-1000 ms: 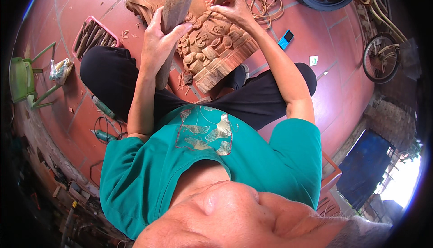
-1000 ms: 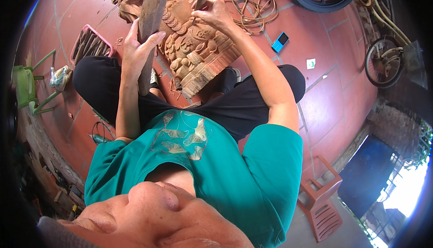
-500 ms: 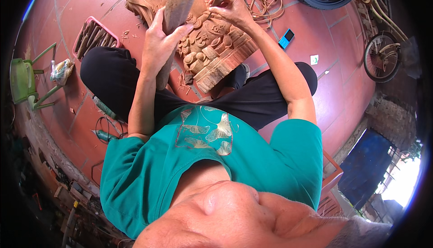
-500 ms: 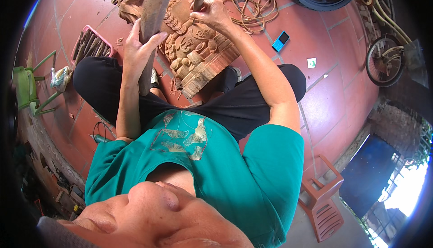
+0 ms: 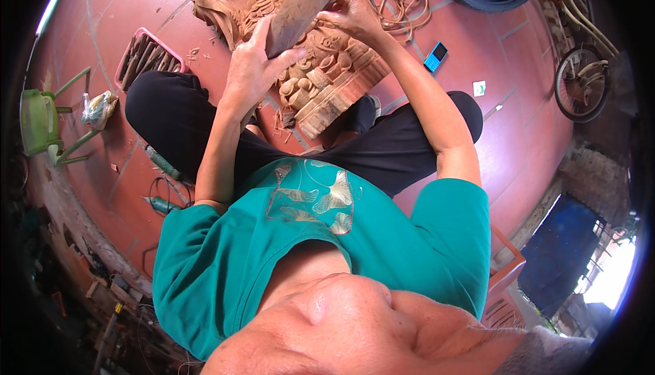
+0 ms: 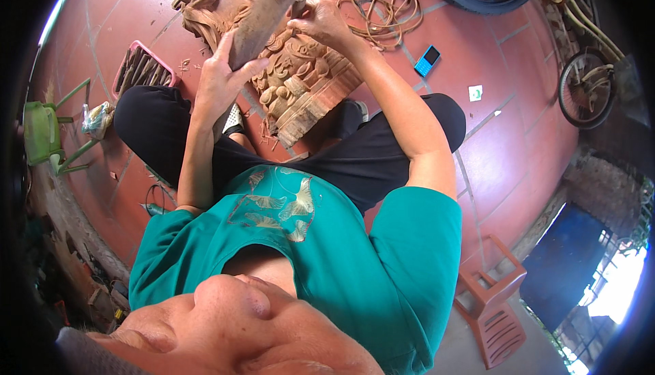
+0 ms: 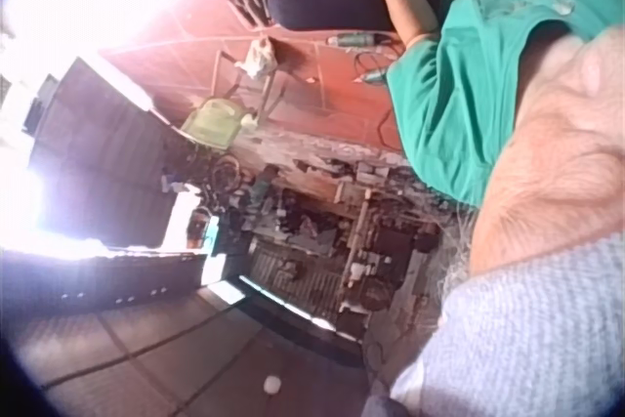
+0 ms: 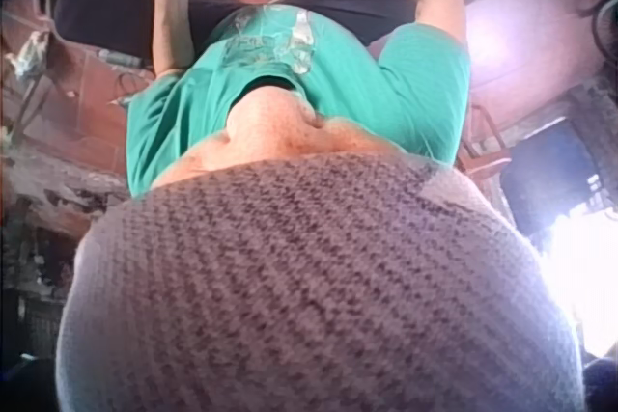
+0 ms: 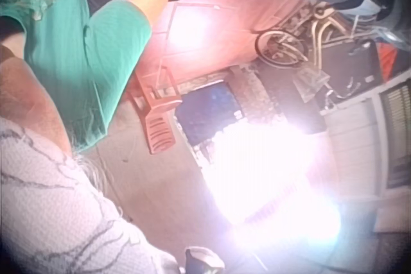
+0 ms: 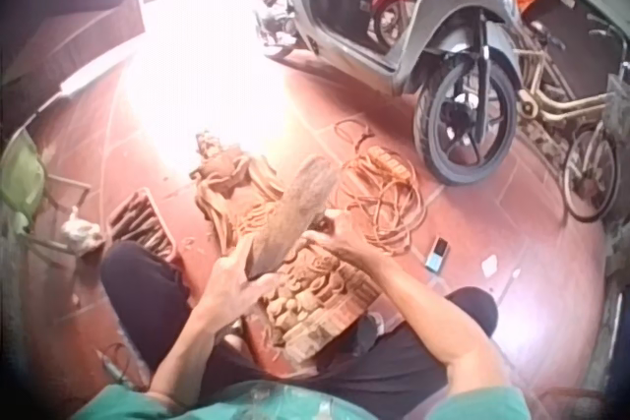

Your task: The person sits on the floor and carves a wooden relief using a chisel and mallet. They repeatedly strike the chisel to shape the wood, occasionally adjusting the piece and clearing wood shavings.

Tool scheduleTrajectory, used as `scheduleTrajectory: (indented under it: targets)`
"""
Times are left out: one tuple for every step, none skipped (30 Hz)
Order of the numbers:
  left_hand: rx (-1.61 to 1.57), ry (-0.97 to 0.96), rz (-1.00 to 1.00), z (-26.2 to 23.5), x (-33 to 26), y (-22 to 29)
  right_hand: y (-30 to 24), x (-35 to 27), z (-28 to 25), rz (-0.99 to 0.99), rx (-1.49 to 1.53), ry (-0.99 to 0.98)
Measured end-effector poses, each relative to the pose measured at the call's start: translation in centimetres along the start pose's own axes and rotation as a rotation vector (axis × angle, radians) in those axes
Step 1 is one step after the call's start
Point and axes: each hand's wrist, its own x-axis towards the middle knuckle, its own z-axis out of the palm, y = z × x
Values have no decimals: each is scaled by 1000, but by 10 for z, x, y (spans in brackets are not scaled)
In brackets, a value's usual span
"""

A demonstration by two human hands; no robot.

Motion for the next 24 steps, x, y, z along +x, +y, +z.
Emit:
scheduleTrajectory:
  targets:
    - [-51,17,24,-2,-1,6,-7,-2,2,47,-1,4]
    - [-101,35,48,-5,-3,14,-4,-3,5,37,-32,-8]
    - [-152,57,75,-9,-2,23,-8,0,7,22,-65,-21]
    - [-106,30,94,-13,-1,25,-11,1,7,8,-98,-35]
    - [-60,5,112,-18,0,24,-14,-2,6,20,-136,-30]
    - [-9,-18,135,-25,2,25,-12,-1,6,-7,-113,-28]
    - [109,-120,60,-35,5,26,-8,0,5,-34,-90,-26]
    - [233,-189,35,-39,9,22,-4,2,6,-60,-67,-24]
    - [360,-262,12,-42,16,16,7,7,8,-181,-163,7]
    - [487,-337,-9,-44,23,11,16,10,10,-175,-120,12]
    - [461,-346,-14,-47,30,6,24,13,11,-168,-78,19]
    - [377,-331,65,-51,36,6,29,14,13,-159,-32,20]
    - [291,-312,129,-59,40,7,6,11,6,-46,-121,-107]
    - [205,-291,192,-65,43,11,-3,11,9,-19,-99,-98]
    - [243,-297,144,-68,49,21,-8,8,7,13,-87,-74]
    - [250,-245,191,-66,53,24,-10,5,7,45,-75,-51]
    - [257,-192,238,-63,58,27,-7,6,5,25,-162,-57]
    - [260,-138,282,-60,60,28,-7,5,6,32,-141,-52]
    - [249,-175,237,-58,61,29,-8,5,6,38,-119,-48]
    - [303,-214,235,-55,61,23,-8,5,8,44,-96,-45]
    - [354,-252,235,-49,60,13,2,5,9,32,11,-42]
    - [408,-284,231,-46,59,7,10,7,9,-10,-33,-36]
    - [313,-370,120,-46,60,4,17,8,8,-54,-78,-29]
    - [294,-361,119,-48,59,3,18,9,7,-98,-119,-21]
